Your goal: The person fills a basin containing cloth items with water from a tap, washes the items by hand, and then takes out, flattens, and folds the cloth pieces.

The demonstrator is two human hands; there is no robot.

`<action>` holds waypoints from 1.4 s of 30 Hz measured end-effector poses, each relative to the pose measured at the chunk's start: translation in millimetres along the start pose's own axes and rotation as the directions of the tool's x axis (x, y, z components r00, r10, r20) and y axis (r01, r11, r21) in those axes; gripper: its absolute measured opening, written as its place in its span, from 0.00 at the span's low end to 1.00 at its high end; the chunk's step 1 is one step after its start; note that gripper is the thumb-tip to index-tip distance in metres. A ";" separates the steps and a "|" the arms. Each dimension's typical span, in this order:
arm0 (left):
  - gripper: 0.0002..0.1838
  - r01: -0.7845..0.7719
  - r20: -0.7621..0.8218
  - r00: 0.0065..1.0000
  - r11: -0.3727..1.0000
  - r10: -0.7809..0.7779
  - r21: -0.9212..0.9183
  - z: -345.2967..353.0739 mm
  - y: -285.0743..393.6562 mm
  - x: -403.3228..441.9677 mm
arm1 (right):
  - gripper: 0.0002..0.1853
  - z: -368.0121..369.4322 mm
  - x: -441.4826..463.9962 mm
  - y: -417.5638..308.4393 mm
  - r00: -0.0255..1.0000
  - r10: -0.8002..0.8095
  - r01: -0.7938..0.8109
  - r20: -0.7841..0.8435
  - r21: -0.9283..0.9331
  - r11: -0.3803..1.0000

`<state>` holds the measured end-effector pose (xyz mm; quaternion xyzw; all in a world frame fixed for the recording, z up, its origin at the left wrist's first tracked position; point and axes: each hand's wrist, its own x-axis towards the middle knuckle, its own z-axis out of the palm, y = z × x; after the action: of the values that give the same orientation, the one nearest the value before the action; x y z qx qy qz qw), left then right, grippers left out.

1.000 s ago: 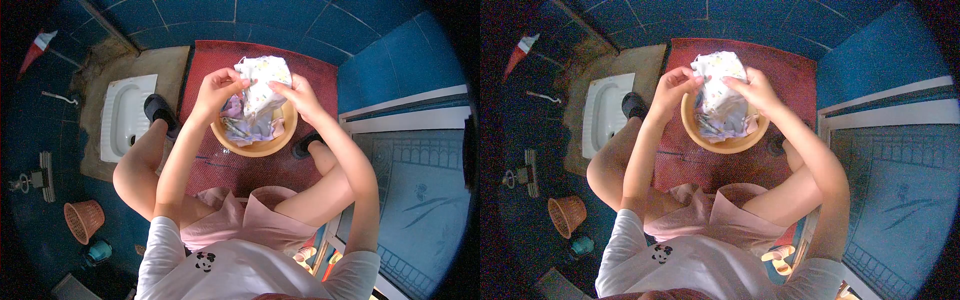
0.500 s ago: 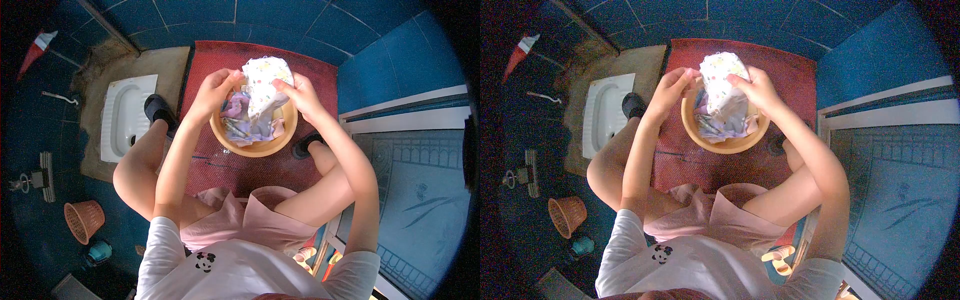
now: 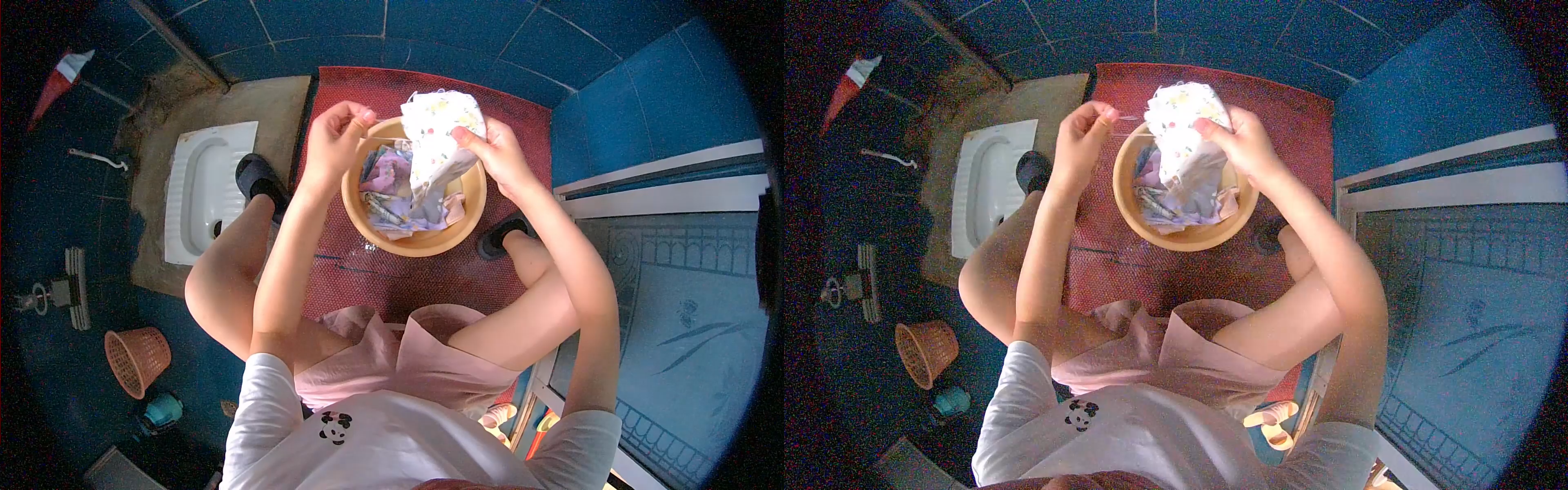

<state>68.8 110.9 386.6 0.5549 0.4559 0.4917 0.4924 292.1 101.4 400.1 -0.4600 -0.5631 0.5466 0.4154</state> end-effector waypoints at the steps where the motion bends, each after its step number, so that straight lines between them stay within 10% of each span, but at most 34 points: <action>1: 0.06 0.000 -0.018 1.000 0.999 0.000 -0.048 -4.5 -3.8 2.7 | 0.13 -1.3 -0.3 -0.9 1.000 0.010 -0.009 -0.015 0.024 1.000; 13: 0.16 0.092 0.305 0.950 0.993 -0.067 -0.068 15.3 2.6 -9.2 | 0.13 0.8 0.6 -6.0 1.000 -0.005 0.003 0.021 0.078 0.997; 29: 0.07 -0.029 0.101 0.995 0.984 0.011 0.176 2.6 0.0 -2.1 | 0.12 3.4 -0.7 -9.2 0.999 -0.018 0.017 0.026 0.013 1.000; 31: 0.07 -0.165 -0.052 0.979 0.913 0.198 0.373 -3.9 -3.9 1.3 | 0.12 -1.2 0.5 -7.7 1.000 -0.026 0.026 0.014 0.022 0.999; 36: 0.09 -0.092 -0.242 0.966 0.996 0.090 0.003 -35.4 -7.9 11.2 | 0.13 -15.3 0.6 -8.1 0.999 -0.027 0.028 -0.025 0.063 0.998; 42: 0.07 0.129 0.018 0.992 0.983 -0.128 -0.134 -16.2 0.1 3.3 | 0.14 -17.5 2.7 -11.5 0.998 0.017 -0.010 -0.056 0.116 0.993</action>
<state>53.0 115.8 387.6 0.4921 0.4541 0.4860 0.5617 307.7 108.4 412.5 -0.4542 -0.5152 0.5678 0.4537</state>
